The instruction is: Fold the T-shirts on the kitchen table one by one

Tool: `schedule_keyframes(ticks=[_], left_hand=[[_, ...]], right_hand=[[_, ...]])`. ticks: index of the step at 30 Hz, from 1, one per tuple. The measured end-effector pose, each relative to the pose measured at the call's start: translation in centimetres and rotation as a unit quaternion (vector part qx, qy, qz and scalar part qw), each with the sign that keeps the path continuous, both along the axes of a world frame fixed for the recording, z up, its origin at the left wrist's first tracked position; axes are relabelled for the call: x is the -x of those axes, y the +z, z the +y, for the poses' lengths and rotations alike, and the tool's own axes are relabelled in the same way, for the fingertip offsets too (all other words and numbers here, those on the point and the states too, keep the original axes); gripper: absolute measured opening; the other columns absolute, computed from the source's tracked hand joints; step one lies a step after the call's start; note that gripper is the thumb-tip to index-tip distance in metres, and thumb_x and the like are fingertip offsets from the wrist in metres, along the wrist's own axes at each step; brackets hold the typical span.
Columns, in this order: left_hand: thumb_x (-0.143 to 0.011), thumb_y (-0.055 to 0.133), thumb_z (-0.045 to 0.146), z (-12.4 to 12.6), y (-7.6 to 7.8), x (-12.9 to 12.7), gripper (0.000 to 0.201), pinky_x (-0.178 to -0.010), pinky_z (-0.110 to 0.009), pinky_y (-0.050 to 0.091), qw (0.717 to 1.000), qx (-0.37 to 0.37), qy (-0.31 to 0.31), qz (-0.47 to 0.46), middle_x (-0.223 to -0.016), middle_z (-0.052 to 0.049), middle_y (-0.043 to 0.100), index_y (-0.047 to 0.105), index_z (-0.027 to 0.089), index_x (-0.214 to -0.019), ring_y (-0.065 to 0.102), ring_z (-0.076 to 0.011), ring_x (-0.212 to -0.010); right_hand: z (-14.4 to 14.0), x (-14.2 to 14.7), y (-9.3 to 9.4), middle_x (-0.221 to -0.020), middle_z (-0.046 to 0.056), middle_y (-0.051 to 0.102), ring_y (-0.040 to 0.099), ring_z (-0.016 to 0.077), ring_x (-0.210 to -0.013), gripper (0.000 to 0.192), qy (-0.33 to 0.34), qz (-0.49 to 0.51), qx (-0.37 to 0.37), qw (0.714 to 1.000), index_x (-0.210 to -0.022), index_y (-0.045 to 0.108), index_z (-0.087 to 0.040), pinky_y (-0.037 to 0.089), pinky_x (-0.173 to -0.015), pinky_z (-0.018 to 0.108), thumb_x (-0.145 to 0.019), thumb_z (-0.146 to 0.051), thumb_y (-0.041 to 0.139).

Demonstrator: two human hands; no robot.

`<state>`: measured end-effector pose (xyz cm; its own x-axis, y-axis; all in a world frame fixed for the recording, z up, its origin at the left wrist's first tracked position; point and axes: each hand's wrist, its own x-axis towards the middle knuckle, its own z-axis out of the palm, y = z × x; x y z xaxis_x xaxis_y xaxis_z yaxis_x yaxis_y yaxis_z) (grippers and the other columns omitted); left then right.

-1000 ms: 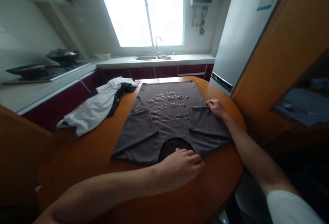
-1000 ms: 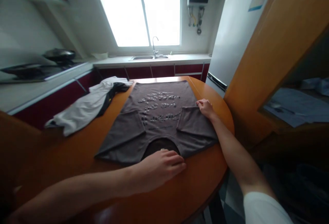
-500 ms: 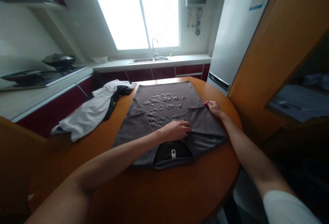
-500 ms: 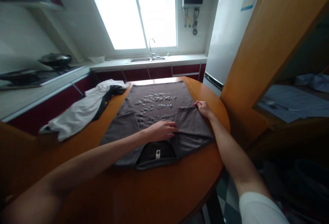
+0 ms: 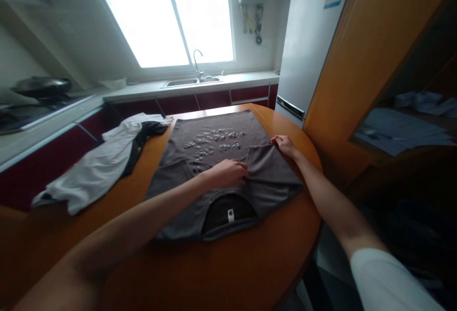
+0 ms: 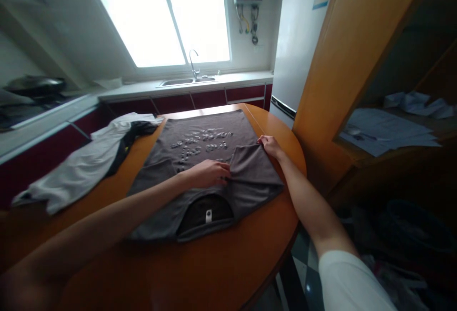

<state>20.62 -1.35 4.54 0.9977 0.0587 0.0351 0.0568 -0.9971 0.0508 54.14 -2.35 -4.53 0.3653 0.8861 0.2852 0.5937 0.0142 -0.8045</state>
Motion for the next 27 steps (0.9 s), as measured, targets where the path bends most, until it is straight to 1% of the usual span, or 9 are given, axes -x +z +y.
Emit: schedule_keyframes(ticks=[2, 5, 7, 13, 16, 19, 22, 25, 27], left_hand=[[-0.097, 0.056, 0.032, 1.6, -0.4, -1.1, 0.022, -0.079, -0.021, 0.049, 0.996, 0.042, 0.067, -0.036, -0.102, -0.001, 0.074, 0.075, 0.028, -0.106, 0.069, -0.0152, -0.087], [-0.098, 0.052, 0.032, 4.6, -1.5, -4.0, 0.028, -0.085, -0.024, 0.049, 0.966, 0.066, 0.221, -0.121, -0.106, -0.005, 0.074, 0.075, 0.023, -0.11, 0.069, -0.0185, -0.093], [-0.096, 0.055, 0.033, 6.4, -2.5, -6.2, 0.029, -0.089, -0.027, 0.049, 0.948, 0.079, 0.285, -0.116, -0.11, -0.008, 0.073, 0.076, 0.02, -0.112, 0.068, -0.0215, -0.1], [-0.089, 0.064, 0.03, 8.9, -4.3, -10.7, 0.023, -0.093, -0.028, 0.049, 0.936, 0.086, 0.327, -0.098, -0.105, -0.011, 0.072, 0.077, 0.015, -0.1, 0.065, -0.0228, -0.104], [-0.091, 0.058, 0.028, 9.2, -4.4, -11.2, 0.024, -0.095, -0.029, 0.048, 0.926, 0.085, 0.352, -0.105, -0.108, -0.011, 0.07, 0.074, 0.014, -0.103, 0.063, -0.0219, -0.106], [-0.089, 0.061, 0.03, 8.8, -4.2, -10.9, 0.026, -0.095, -0.034, 0.049, 0.916, 0.084, 0.378, -0.101, -0.114, -0.014, 0.067, 0.072, 0.014, -0.106, 0.062, -0.0259, -0.109], [-0.093, 0.055, 0.027, 7.3, -3.8, -10.2, 0.032, -0.101, -0.039, 0.047, 0.919, 0.061, 0.366, -0.135, -0.127, -0.015, 0.063, 0.067, 0.015, -0.12, 0.057, -0.0288, -0.121], [-0.098, 0.045, 0.025, 5.1, -3.8, -9.4, 0.041, -0.113, -0.038, 0.038, 0.956, 0.04, 0.242, -0.159, -0.141, -0.011, 0.057, 0.059, 0.021, -0.136, 0.05, -0.0248, -0.133], [-0.101, 0.045, 0.038, 3.4, -4.3, -8.4, 0.05, -0.119, -0.042, 0.03, 0.981, 0.046, 0.154, -0.111, -0.155, -0.01, 0.046, 0.048, 0.023, -0.149, 0.039, -0.0259, -0.145]], right_hand=[[-0.1, 0.2, 0.2, -0.095, 0.01, 0.078, 0.071, 0.0194, -0.091, 0.043, 0.0, -0.016, 0.01, 1.0, -0.089, 0.074, -0.014, 0.053, -0.086, 0.028, -0.101, -0.037, 0.039], [-0.5, 0.8, 0.7, -0.098, 0.009, 0.077, 0.07, 0.0191, -0.093, 0.039, 0.003, -0.05, 0.028, 0.998, -0.092, 0.075, -0.015, 0.051, -0.086, 0.027, -0.1, -0.035, 0.042], [-0.8, 1.3, 1.0, -0.101, 0.008, 0.076, 0.069, 0.0193, -0.097, 0.036, 0.004, -0.08, 0.039, 0.996, -0.093, 0.075, -0.017, 0.05, -0.088, 0.027, -0.1, -0.035, 0.045], [-1.8, 2.7, 1.6, -0.116, 0.011, 0.07, 0.06, 0.0253, -0.113, 0.034, -0.008, -0.166, 0.069, 0.984, -0.099, 0.077, -0.02, 0.043, -0.099, 0.037, -0.099, -0.04, 0.05], [-2.3, 3.3, 1.7, -0.121, 0.01, 0.067, 0.057, 0.0262, -0.117, 0.035, -0.013, -0.221, 0.093, 0.971, -0.108, 0.076, -0.023, 0.042, -0.1, 0.039, -0.101, -0.043, 0.048], [-2.6, 3.7, 1.6, -0.124, 0.011, 0.065, 0.055, 0.0263, -0.119, 0.037, -0.017, -0.264, 0.103, 0.959, -0.114, 0.074, -0.024, 0.041, -0.1, 0.039, -0.102, -0.045, 0.046], [-2.7, 3.8, 1.4, -0.126, 0.012, 0.063, 0.054, 0.0269, -0.12, 0.038, -0.017, -0.282, 0.101, 0.954, -0.119, 0.071, -0.022, 0.042, -0.099, 0.04, -0.102, -0.046, 0.047], [-2.7, 3.9, 1.2, -0.126, 0.012, 0.063, 0.054, 0.0273, -0.12, 0.038, -0.014, -0.294, 0.1, 0.95, -0.123, 0.069, -0.021, 0.042, -0.098, 0.04, -0.102, -0.045, 0.047], [-2.8, 3.9, 1.1, -0.128, 0.012, 0.062, 0.053, 0.0274, -0.12, 0.038, -0.013, -0.303, 0.101, 0.948, -0.125, 0.068, -0.022, 0.041, -0.098, 0.04, -0.103, -0.043, 0.045]])
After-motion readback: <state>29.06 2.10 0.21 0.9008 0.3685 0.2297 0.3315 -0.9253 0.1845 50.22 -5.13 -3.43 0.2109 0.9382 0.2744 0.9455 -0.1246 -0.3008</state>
